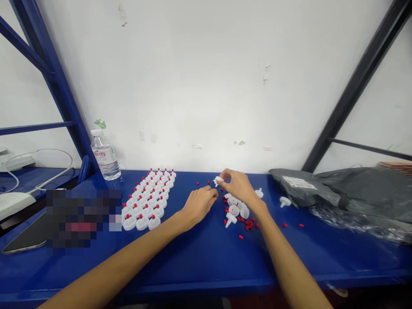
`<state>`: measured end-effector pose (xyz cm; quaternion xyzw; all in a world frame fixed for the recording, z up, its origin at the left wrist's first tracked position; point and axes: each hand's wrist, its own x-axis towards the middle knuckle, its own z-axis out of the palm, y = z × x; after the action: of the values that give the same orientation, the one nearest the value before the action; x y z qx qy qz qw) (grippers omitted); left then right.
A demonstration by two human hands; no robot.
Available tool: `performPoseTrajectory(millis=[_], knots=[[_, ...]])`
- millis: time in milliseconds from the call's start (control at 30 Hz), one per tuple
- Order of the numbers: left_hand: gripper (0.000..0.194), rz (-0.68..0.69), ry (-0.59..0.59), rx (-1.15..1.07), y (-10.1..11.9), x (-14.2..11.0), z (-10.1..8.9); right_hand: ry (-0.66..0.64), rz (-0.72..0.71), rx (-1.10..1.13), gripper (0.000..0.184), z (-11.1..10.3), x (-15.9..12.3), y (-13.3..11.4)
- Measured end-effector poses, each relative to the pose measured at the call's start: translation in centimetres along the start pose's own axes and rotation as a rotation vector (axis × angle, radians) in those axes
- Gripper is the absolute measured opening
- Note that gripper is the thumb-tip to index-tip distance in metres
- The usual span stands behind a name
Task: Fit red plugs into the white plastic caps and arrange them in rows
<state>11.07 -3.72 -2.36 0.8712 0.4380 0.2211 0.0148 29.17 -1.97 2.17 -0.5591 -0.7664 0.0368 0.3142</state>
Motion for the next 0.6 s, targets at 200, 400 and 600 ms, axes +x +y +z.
performPoseTrajectory(millis=[200,400,600], knots=[[0.028,0.050,0.220,-0.135,-0.5,-1.5,-1.7,-0.010,0.054,0.336,0.018,0.8,0.1,-0.6],[0.022,-0.188,0.395,-0.662,-0.8,-1.4,-3.2,-0.121,0.109,0.690,0.033,0.8,0.0,-0.9],[0.028,-0.308,0.401,-1.035,-1.6,-1.1,-3.6,-0.226,0.203,1.037,0.048,0.7,-0.2,-1.9]])
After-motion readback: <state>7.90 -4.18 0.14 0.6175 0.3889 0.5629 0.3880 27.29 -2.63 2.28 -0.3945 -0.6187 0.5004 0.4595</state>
